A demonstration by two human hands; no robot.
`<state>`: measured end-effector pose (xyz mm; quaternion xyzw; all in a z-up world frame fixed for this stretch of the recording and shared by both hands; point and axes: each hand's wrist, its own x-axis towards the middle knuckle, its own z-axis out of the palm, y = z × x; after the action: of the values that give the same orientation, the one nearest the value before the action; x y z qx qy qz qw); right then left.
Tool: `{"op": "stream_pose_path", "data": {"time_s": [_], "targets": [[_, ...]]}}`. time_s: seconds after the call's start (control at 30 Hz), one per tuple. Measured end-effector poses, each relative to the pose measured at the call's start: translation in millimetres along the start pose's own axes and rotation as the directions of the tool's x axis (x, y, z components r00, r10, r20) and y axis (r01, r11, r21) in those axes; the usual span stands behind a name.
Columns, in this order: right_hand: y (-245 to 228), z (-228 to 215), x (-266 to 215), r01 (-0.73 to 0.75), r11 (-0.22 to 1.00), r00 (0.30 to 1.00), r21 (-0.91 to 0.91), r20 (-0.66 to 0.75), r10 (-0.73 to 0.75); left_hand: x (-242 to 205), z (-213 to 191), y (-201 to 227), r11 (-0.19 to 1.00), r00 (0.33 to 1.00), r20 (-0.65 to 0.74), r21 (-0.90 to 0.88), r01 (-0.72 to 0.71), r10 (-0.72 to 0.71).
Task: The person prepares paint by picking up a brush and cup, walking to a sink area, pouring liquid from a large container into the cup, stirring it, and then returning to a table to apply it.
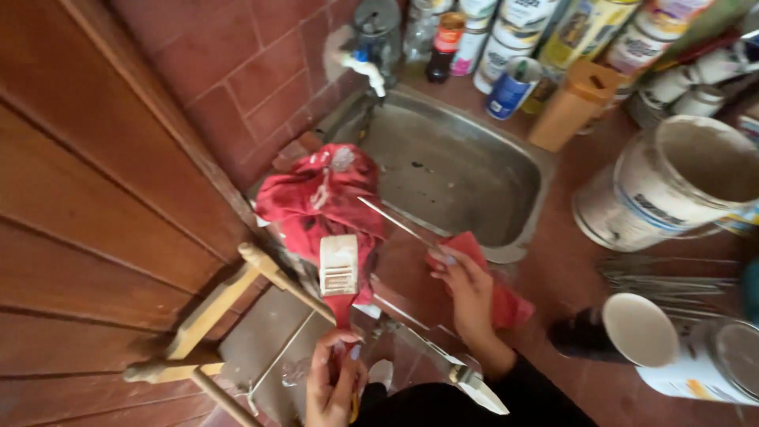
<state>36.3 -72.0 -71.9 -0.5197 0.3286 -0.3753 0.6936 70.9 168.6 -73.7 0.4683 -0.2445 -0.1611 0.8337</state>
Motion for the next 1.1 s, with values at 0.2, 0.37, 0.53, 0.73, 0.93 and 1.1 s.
{"op": "stream_pose_path", "data": {"time_s": [0.2, 0.37, 0.53, 0.73, 0.93, 1.1], "targets": [[54, 77, 30, 0.301, 0.954, 0.904, -0.018, 0.325, -0.279, -1, 5, 35, 0.996, 0.967, -0.253, 0.078, 0.043, -0.022], [59, 112, 46, 0.862, 0.157, 0.499, -0.481, 0.754, -0.427, 0, -1, 34, 0.981, 0.951, -0.305, 0.168, 0.095, -0.039], [47, 83, 26, 0.854, 0.038, 0.485, -0.519, 0.768, -0.419, 17, 10, 29, 0.997, 0.98, -0.189, 0.027, 0.072, -0.066], [24, -6, -42, 0.704, 0.36, 0.708, -0.612, 0.567, -0.421, 33, 29, -6, 0.991, 0.991, -0.035, 0.002, 0.131, -0.131], [5, -88, -78, 0.889, -0.019, 0.293, -0.457, 0.602, -0.743, 39, 90, -36, 0.979, 0.969, 0.152, 0.092, 0.182, -0.195], [-49, -110, -109, 0.889, -0.118, 0.209, -0.442, 0.622, -0.755, 28, 157, -19, 0.92, 0.868, 0.348, -0.036, 0.391, -0.356]]}}
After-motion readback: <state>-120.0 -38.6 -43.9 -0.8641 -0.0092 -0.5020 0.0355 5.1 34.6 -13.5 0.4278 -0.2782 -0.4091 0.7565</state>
